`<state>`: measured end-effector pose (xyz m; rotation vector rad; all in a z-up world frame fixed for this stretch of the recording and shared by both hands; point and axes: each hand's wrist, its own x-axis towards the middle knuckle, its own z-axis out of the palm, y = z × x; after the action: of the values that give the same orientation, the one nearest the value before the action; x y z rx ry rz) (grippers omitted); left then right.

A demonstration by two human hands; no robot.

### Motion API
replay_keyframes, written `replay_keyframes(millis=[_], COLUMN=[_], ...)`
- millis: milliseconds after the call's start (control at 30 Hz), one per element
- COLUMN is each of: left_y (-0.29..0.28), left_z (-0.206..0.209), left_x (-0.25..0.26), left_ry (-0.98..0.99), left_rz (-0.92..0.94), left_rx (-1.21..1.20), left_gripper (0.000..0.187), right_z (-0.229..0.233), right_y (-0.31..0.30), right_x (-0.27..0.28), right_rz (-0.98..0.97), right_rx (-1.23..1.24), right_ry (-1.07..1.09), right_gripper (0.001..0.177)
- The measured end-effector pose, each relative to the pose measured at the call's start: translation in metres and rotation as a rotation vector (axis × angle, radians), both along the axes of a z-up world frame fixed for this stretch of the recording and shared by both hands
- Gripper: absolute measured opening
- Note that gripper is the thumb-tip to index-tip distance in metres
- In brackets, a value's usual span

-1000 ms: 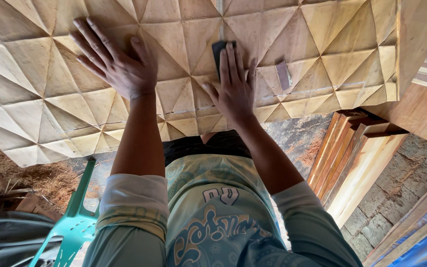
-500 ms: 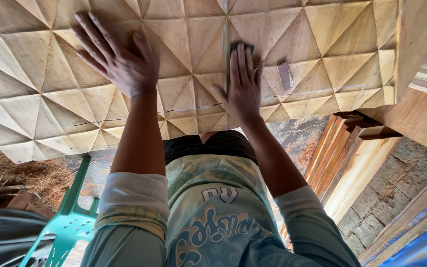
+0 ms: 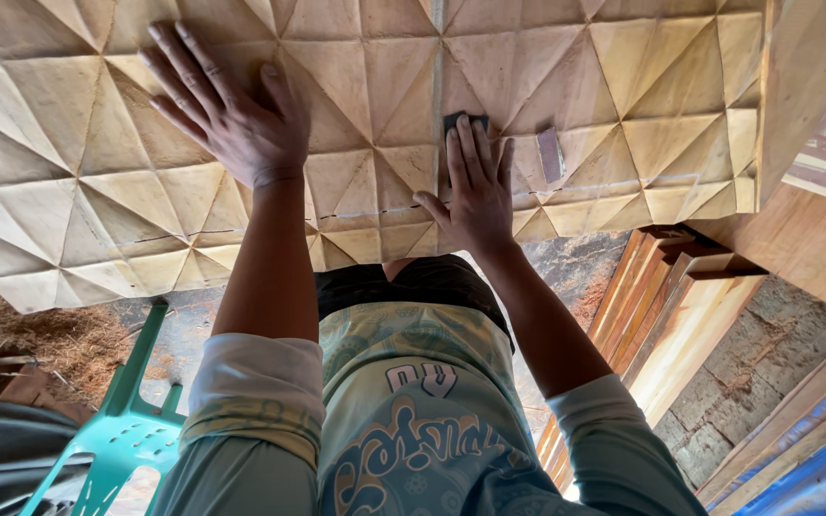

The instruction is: The person sands a large wooden board with a geometric triangular pattern using a sanding block. They work systematically across the surface, smoothing the raised edges of the design.

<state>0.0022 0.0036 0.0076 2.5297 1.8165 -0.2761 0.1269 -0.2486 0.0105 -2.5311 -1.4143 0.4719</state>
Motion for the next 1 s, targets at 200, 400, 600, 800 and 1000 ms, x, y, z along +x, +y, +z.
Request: replay_keyframes(millis=[200, 400, 600, 800, 1000], left_y=[-0.002, 0.0, -0.004, -0.002, -0.003], left_z=[0.0, 0.001, 0.001, 0.005, 0.007], left_x=[0.001, 0.0, 0.001, 0.001, 0.003], left_ry=[0.004, -0.014, -0.047, -0.051, -0.016], left_rz=[-0.003, -0.002, 0.0, -0.004, 0.004], left_rx=[0.014, 0.01, 0.019, 0.009, -0.006], left_gripper=[0.082, 0.08, 0.079, 0.078, 0.079], right_z=[0.003, -0.001, -0.007, -0.003, -0.011], right_y=[0.006, 0.012, 0.008, 0.017, 0.02], right_x=[-0.004, -0.013, -0.018, -0.02, -0.016], right_rz=[-0.037, -0.093, -0.115, -0.114, -0.168], right_rx=[0.001, -0.02, 0.017, -0.008, -0.04], right_ry=[-0.059, 0.001, -0.066, -0.091, -0.07], right_gripper=[0.098, 0.101, 0.098, 0.102, 0.099])
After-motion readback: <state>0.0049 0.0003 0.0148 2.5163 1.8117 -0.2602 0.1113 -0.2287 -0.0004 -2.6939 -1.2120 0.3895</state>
